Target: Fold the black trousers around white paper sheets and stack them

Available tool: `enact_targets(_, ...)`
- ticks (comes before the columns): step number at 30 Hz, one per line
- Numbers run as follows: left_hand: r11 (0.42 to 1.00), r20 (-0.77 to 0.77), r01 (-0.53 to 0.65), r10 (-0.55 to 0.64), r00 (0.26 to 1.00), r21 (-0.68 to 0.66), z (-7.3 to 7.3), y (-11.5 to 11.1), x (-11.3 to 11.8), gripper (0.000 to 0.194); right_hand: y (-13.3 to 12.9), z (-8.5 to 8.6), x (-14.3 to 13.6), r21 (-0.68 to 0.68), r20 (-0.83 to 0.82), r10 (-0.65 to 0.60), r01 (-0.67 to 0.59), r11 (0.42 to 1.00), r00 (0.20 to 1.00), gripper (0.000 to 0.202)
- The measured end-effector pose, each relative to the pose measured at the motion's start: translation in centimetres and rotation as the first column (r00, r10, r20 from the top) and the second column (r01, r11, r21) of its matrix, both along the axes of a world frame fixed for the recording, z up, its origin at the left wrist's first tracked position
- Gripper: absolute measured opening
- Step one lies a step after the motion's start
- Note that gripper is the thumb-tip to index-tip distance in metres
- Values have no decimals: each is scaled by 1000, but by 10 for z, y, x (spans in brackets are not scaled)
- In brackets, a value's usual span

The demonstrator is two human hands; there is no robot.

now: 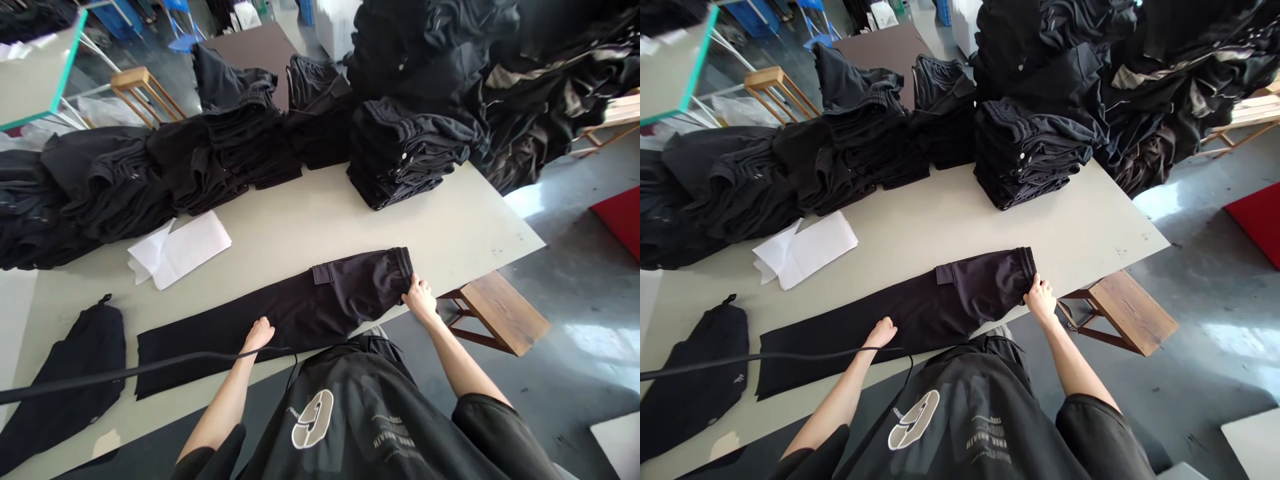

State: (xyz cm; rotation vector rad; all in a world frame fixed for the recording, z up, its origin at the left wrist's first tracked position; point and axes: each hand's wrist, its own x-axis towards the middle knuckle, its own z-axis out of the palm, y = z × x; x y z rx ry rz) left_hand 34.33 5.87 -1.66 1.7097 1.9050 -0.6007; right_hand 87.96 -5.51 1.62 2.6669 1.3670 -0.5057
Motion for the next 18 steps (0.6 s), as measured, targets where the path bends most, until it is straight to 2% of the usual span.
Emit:
enact_targets(2, 999, -18, 7, -8, 1000, -40, -2, 1, 0, 7, -10, -5, -13, 37, 76, 24, -27, 999, 997, 76)
enact_targets(4, 997, -27, 17, -19, 999, -72, -2, 3, 0, 9, -11, -6, -11, 60, 105, 54, -61, 996, 993, 76)
enact_targets(9, 996, -44, 25, -29, 999, -87, 2, 6, 3, 7, 9, 1, 27, 73, 75, 161, -166, 983, 984, 67)
enact_targets(12, 994, -56, 34, -40, 998, -105, 7, 6, 5, 5, 20, 5, 40, 87, 57, 206, -211, 974, 977, 67)
enact_targets(16, 991, -74, 48, -57, 996, -123, 10, 5, 7, 8, 30, 2, 49, 51, -54, 211, -208, 977, 976, 72)
enact_targets(18, 990, -86, 43, -54, 995, -131, 9, 5, 8, 11, 43, -3, 59, 92, -182, 145, -130, 987, 972, 74)
